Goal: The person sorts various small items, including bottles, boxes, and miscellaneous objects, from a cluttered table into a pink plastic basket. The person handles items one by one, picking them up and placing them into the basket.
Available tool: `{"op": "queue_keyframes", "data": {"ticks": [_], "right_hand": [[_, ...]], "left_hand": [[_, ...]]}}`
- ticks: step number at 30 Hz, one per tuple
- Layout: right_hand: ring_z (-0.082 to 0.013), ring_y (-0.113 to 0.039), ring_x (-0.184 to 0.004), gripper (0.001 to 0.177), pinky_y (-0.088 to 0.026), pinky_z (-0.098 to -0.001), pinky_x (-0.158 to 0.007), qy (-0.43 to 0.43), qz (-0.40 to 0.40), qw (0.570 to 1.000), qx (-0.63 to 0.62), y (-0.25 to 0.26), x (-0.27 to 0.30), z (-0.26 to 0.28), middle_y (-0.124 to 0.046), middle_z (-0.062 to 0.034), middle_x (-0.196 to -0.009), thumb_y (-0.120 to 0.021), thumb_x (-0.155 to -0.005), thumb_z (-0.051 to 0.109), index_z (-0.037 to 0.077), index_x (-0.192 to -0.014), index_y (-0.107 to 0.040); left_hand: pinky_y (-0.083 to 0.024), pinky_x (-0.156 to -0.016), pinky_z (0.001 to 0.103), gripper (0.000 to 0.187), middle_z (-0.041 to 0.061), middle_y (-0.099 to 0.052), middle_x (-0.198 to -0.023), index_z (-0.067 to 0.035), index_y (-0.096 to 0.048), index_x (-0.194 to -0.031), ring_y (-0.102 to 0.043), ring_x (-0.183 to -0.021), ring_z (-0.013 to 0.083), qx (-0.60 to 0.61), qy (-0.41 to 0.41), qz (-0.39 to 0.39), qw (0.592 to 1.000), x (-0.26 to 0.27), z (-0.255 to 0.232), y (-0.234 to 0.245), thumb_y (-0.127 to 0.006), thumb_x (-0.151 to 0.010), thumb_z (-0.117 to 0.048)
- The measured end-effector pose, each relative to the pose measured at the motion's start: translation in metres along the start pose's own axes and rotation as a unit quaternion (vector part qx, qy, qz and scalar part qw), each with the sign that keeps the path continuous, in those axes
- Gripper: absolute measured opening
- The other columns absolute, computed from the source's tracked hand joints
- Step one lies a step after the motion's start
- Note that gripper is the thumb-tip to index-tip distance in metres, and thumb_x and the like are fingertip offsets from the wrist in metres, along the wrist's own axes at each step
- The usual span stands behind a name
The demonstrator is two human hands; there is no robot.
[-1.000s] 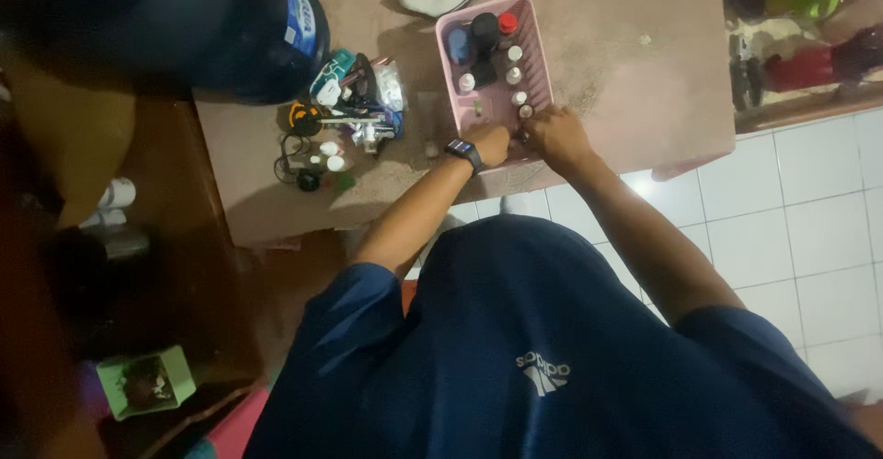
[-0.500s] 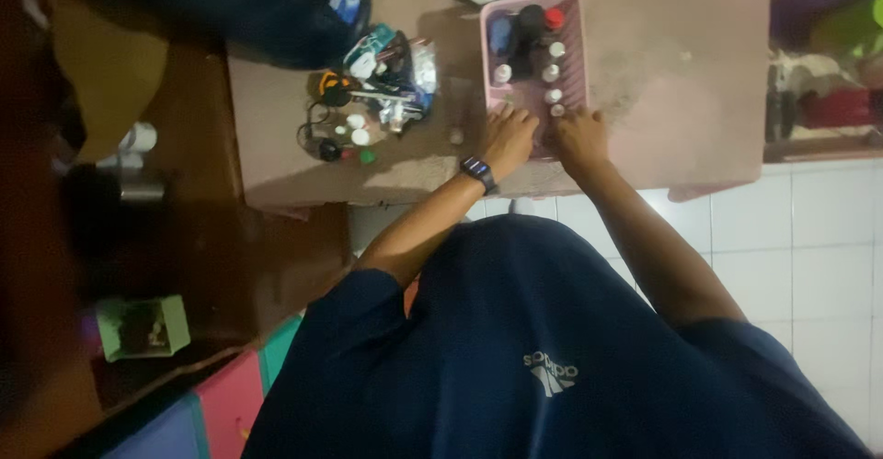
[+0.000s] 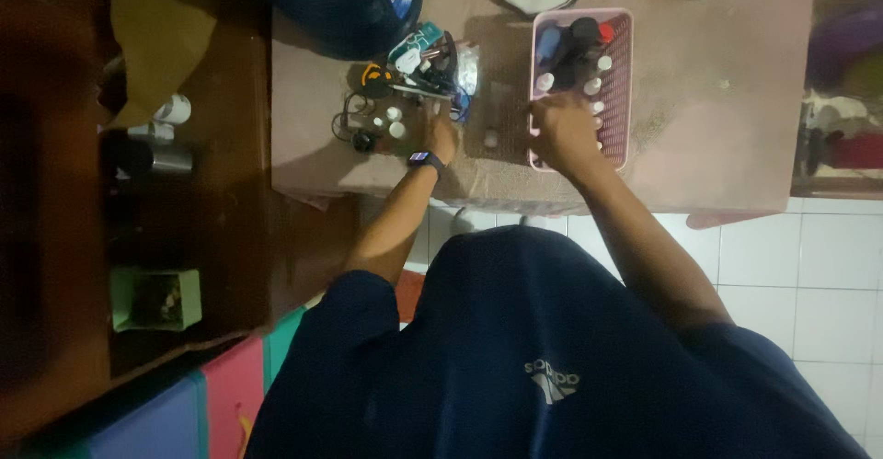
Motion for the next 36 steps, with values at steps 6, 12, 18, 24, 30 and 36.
{"op": "queue_keyframes", "data": {"ticks": [6, 12, 18, 24, 30, 36], "right_hand": [[-0.0323, -0.069, -0.085, 0.019, -0.052, -0.0469, -0.077, 0.01, 0.002, 1.0, 0.02, 0.009, 0.002, 0.022, -0.072, -0.0103, -0.085, -0.08, -0.084, 0.025, 0.008, -0.088, -0.072], [-0.0277, -0.071, -0.077, 0.028, -0.055, -0.0417, -0.069, -0.056, 0.008, 0.995, -0.083, 0.016, 0.022, 0.002, -0.075, -0.0073, -0.087, -0.081, -0.084, 0.03, 0.01, -0.103, -0.076], [-0.0241, -0.072, -0.084, 0.04, -0.058, -0.0389, -0.073, -0.137, 0.035, 0.977, -0.16, 0.006, 0.038, -0.028, -0.075, -0.0106, -0.101, -0.081, -0.088, 0.026, 0.009, -0.123, -0.07], [-0.0196, -0.07, -0.087, 0.058, -0.058, -0.0335, -0.074, -0.153, 0.017, 0.931, -0.33, 0.022, 0.033, -0.024, -0.071, -0.0152, -0.113, -0.079, -0.089, 0.02, 0.005, -0.141, -0.058], [-0.0127, -0.072, -0.076, 0.036, -0.059, -0.0299, -0.066, -0.283, -0.019, 0.886, -0.368, 0.054, 0.046, -0.066, -0.076, -0.0058, -0.096, -0.076, -0.091, 0.017, 0.003, -0.124, -0.07], [-0.0224, -0.073, -0.082, 0.032, -0.058, -0.034, -0.073, -0.2, -0.115, 0.945, -0.231, 0.077, 0.043, -0.105, -0.076, -0.0163, -0.095, -0.079, -0.088, 0.011, -0.001, -0.117, -0.071]], "left_hand": [[-0.034, -0.117, 0.054, 0.05, 0.022, -0.044, -0.151, -0.018, -0.059, -0.142, -0.04, -0.143, 0.0438, -0.085, 0.053, 0.145, 0.984, 0.0, 0.037, -0.051, -0.058, -0.092, -0.013], [-0.043, -0.101, 0.049, 0.029, 0.028, -0.051, -0.143, -0.012, -0.063, -0.133, -0.054, -0.122, 0.0424, 0.157, 0.058, -0.042, 0.985, 0.008, 0.034, -0.028, -0.056, -0.105, -0.016], [-0.051, -0.095, 0.046, 0.026, 0.016, -0.06, -0.11, -0.006, -0.059, -0.117, -0.061, -0.108, 0.0351, 0.28, 0.046, -0.035, 0.958, 0.021, -0.01, -0.004, -0.063, -0.092, 0.002], [-0.058, -0.087, 0.036, 0.043, 0.008, -0.064, -0.115, -0.008, -0.055, -0.122, -0.065, -0.109, 0.0219, 0.415, -0.065, 0.061, 0.905, 0.017, -0.128, 0.015, -0.072, -0.085, 0.005], [-0.06, -0.088, 0.033, 0.043, 0.005, -0.062, -0.114, -0.011, -0.053, -0.119, -0.067, -0.11, 0.0178, 0.454, -0.129, 0.091, 0.877, -0.009, -0.199, 0.019, -0.079, -0.087, -0.002], [-0.056, -0.086, 0.036, 0.048, 0.008, -0.061, -0.126, -0.009, -0.053, -0.13, -0.062, -0.11, 0.0243, 0.458, -0.098, 0.063, 0.881, -0.026, -0.2, -0.001, -0.071, -0.086, 0.0]]}}
Point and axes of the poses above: each hand's wrist, its own x-axis away from the middle knuckle, its own y-axis out of the back of the hand, z = x × y, the point moved 9 cm from there along -x, towards the middle knuckle
